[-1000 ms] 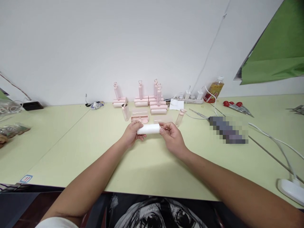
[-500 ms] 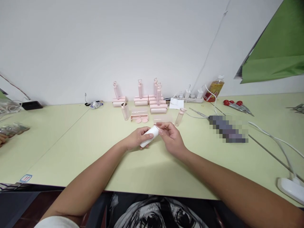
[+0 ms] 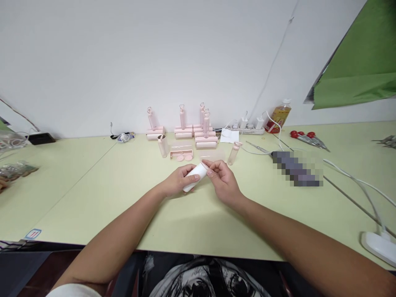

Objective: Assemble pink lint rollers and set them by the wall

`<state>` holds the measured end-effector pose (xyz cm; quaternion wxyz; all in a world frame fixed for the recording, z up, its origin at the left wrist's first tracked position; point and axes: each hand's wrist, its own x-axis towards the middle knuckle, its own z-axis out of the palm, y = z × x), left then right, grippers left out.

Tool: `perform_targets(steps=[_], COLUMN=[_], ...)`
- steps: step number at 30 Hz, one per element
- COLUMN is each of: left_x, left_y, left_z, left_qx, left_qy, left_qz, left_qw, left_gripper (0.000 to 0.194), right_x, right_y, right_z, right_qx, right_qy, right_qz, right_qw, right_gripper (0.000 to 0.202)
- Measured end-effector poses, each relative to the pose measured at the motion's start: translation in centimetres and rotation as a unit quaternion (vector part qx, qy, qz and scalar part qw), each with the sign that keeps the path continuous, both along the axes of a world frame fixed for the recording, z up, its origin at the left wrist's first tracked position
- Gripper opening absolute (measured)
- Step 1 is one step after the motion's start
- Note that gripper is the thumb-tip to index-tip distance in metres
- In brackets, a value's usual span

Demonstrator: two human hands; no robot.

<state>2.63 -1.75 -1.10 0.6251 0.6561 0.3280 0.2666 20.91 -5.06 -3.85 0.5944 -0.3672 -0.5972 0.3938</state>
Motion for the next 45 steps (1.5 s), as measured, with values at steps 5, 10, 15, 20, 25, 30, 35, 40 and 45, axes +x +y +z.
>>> perform_targets(steps=[5,10,15,20,25,30,35,40,45], left_x=[0.0,0.0,0.0,0.0,-0.1,-0.8,-1.3,-1.0,-0.9], left_y=[0.0,0.1,0.2,-0.1,-0.4,0.5,1.3,1.1,1.2], left_z=[0.0,0.2,0.5,0.1,0.2,0.7,0.9,0.9,0.9], left_qx=[0.004,0.02,0.011,0.011,-0.007,0.029,0.038,0.038,0.047], left_qy=[0.003,-0.019,-0.018,-0.033,-0.065,-0.019,-0.029,-0.024,-0.017], left_qz=[0.004,0.017,0.033,0.007,-0.008,0.048,0.124,0.142,0.17], left_qw=[1.0,0.999,0.999,0.999,0.998,0.998,0.991,0.989,0.984], left_gripper=[0.044,0.043,0.047,0.047,0.071,0.064,0.064,0.065,0.063], right_x=[0.0,0.0,0.4,0.8,0.6,0.8,1.6,1.5,1.4], right_y=[0.0,0.1,0.2,0.0,-0.2,0.4,1.4,1.2,0.7], right_z=[0.0,-0.3,-0.2,0.4,0.4,0.1,-0.3,-0.1,0.9], right_qx=[0.008,0.009,0.036,0.007,-0.001,-0.032,-0.04,-0.035,0.056], right_qy=[-0.001,0.006,-0.02,-0.134,-0.167,-0.257,-0.371,-0.379,-0.32], right_qz=[0.004,0.004,-0.04,0.105,0.1,-0.002,-0.027,0.052,0.09], right_qw=[1.0,1.0,0.998,0.985,0.981,0.966,0.927,0.923,0.941], right_gripper=[0.02,0.029,0.069,0.064,0.071,0.063,0.057,0.061,0.049])
